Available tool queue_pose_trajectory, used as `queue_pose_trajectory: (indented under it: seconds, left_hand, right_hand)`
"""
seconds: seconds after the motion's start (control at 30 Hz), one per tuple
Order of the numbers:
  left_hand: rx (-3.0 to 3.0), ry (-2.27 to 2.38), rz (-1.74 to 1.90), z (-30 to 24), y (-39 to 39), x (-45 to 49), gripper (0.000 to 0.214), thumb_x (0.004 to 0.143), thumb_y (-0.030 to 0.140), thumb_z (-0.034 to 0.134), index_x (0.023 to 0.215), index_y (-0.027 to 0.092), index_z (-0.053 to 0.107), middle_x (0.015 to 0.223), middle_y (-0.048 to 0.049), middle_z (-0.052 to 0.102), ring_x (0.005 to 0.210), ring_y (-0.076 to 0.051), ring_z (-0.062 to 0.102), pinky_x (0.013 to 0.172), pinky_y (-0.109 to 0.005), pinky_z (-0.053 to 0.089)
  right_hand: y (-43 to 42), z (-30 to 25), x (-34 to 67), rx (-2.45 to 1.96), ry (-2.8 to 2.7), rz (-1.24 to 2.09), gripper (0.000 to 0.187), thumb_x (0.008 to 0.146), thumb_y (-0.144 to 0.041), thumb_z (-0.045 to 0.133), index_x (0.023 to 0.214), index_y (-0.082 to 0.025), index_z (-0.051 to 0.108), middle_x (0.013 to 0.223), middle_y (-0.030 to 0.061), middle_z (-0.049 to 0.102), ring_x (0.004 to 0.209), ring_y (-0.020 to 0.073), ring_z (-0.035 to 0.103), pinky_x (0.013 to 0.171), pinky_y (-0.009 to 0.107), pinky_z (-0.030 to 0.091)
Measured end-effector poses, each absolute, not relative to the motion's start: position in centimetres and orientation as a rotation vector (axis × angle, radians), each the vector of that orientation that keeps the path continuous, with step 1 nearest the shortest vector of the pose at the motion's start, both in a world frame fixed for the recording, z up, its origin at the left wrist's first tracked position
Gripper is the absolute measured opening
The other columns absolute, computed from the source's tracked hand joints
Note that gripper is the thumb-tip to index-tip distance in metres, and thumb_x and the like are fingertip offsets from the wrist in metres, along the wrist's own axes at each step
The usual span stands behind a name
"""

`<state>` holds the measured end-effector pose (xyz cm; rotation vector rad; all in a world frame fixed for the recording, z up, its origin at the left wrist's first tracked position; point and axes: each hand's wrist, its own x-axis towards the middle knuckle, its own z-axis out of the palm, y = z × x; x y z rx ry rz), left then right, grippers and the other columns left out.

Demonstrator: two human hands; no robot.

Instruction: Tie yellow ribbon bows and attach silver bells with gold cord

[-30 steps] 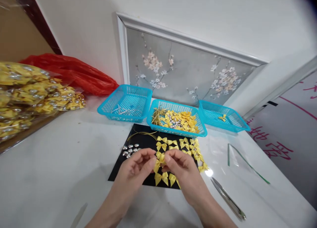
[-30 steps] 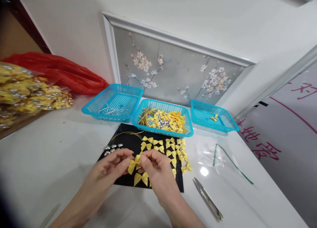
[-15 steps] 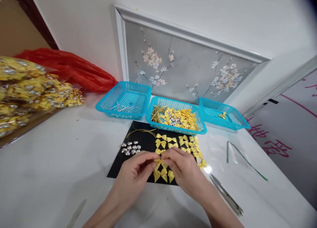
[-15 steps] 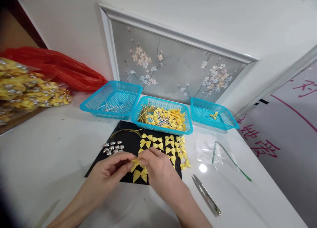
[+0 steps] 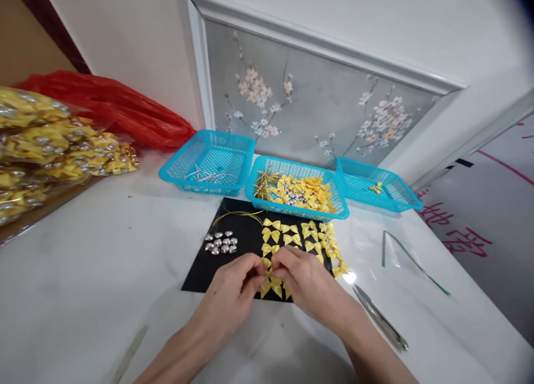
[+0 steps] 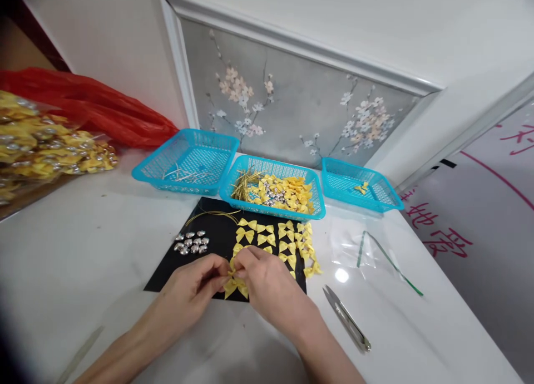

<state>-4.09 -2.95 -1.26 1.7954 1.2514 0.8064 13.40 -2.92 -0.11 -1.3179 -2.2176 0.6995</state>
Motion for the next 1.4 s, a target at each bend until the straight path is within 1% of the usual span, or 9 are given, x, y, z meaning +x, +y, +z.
queue_pose_trajectory:
  seconds: [0.2, 0.47, 0.57, 0.67, 0.73, 0.8, 1.0, 1.23, 1.4]
  left_hand:
    - [1.704, 1.209, 0.815, -1.6, -3.0, -4.3, 0.013, 0.087, 0.022, 0.045, 0.075, 0.023, 0.049, 0.066, 0.0052, 0.049, 0.061, -0.014, 0.045, 0.056, -0.024, 0.037]
    - [1.476, 1.102, 0.839, -1.5, -2.8, -4.3, 0.013, 0.090, 0.027, 0.048, 0.078, 0.022, 0.048, 0.070, 0.0050, 0.050, 0.067, -0.014, 0.050, 0.062, -0.025, 0.041]
    - [1.369, 1.022, 0.875, -1.4, -2.6, -4.3, 0.003, 0.087, 0.025, 0.054, 0.087, 0.023, 0.051, 0.077, 0.0041, 0.056, 0.074, -0.014, 0.056, 0.068, -0.026, 0.045]
    - [1.286, 0.967, 0.893, -1.4, -2.5, -4.3, 0.009, 0.085, 0.022, 0.057, 0.093, 0.023, 0.054, 0.081, 0.0032, 0.060, 0.076, -0.014, 0.059, 0.072, -0.027, 0.047]
    - [1.256, 0.969, 0.889, -1.3, -2.4, -4.3, 0.008, 0.084, 0.021, 0.058, 0.092, 0.022, 0.056, 0.080, 0.0029, 0.062, 0.074, -0.014, 0.060, 0.072, -0.027, 0.048]
    - [1.239, 0.981, 0.892, -1.1, -2.4, -4.3, 0.007, 0.083, 0.021, 0.060, 0.090, 0.021, 0.057, 0.078, 0.0027, 0.063, 0.073, -0.013, 0.061, 0.071, -0.026, 0.048]
    - [1.265, 1.011, 0.863, -1.0, -2.6, -4.4, 0.007, 0.082, 0.025, 0.062, 0.085, 0.019, 0.062, 0.071, 0.0026, 0.061, 0.068, -0.012, 0.058, 0.066, -0.024, 0.047]
    - [1.257, 1.014, 0.867, -0.6, -2.5, -4.6, 0.014, 0.081, 0.029, 0.063, 0.092, 0.020, 0.063, 0.077, 0.0015, 0.064, 0.071, -0.014, 0.059, 0.068, -0.026, 0.048]
    - [1.285, 1.081, 0.907, -0.6, -2.3, -4.7, 0.007, 0.079, 0.026, 0.063, 0.083, 0.021, 0.061, 0.073, 0.0036, 0.060, 0.068, -0.013, 0.058, 0.066, -0.024, 0.047]
  right_hand:
    - [-2.7, 0.1, 13.4, -1.307, -2.120, 0.789, 0.021, 0.082, -0.001, 0.047, 0.076, -0.021, 0.044, 0.073, -0.0043, 0.051, 0.067, 0.0103, 0.047, 0.059, 0.020, 0.031]
    - [-2.6, 0.3, 13.6, -1.372, -1.972, 0.967, 0.015, 0.084, -0.010, 0.051, 0.075, -0.021, 0.047, 0.064, -0.0069, 0.048, 0.059, 0.0088, 0.042, 0.054, 0.020, 0.030]
    - [-2.4, 0.2, 13.8, -1.338, -1.920, 1.033, 0.010, 0.085, -0.012, 0.052, 0.082, -0.021, 0.050, 0.067, -0.0066, 0.051, 0.060, 0.0091, 0.044, 0.055, 0.020, 0.033]
    - [-2.4, -0.1, 14.1, -1.281, -1.892, 1.084, 0.013, 0.087, -0.015, 0.050, 0.098, -0.022, 0.052, 0.074, -0.0048, 0.056, 0.064, 0.0100, 0.048, 0.058, 0.021, 0.036]
    - [-2.4, -0.2, 14.2, -1.250, -1.885, 1.088, 0.017, 0.089, -0.017, 0.048, 0.104, -0.023, 0.053, 0.080, -0.0030, 0.059, 0.067, 0.0106, 0.050, 0.060, 0.021, 0.038]
    - [-2.4, -0.3, 14.1, -1.243, -1.868, 1.095, 0.017, 0.089, -0.018, 0.050, 0.105, -0.023, 0.054, 0.083, -0.0020, 0.060, 0.070, 0.0110, 0.051, 0.061, 0.021, 0.039]
    - [-2.6, -0.7, 13.3, -1.231, -1.806, 1.114, 0.015, 0.087, -0.016, 0.051, 0.099, -0.023, 0.054, 0.070, -0.0052, 0.053, 0.062, 0.0101, 0.047, 0.057, 0.022, 0.036]
    - [-2.5, -0.5, 13.6, -1.206, -1.736, 1.219, 0.013, 0.088, -0.020, 0.052, 0.101, -0.023, 0.053, 0.065, -0.0068, 0.045, 0.060, 0.0099, 0.042, 0.055, 0.022, 0.033]
    - [-2.4, -0.3, 13.8, -1.204, -1.729, 1.235, 0.013, 0.087, -0.018, 0.052, 0.100, -0.021, 0.053, 0.064, -0.0070, 0.043, 0.059, 0.0096, 0.041, 0.055, 0.021, 0.032]
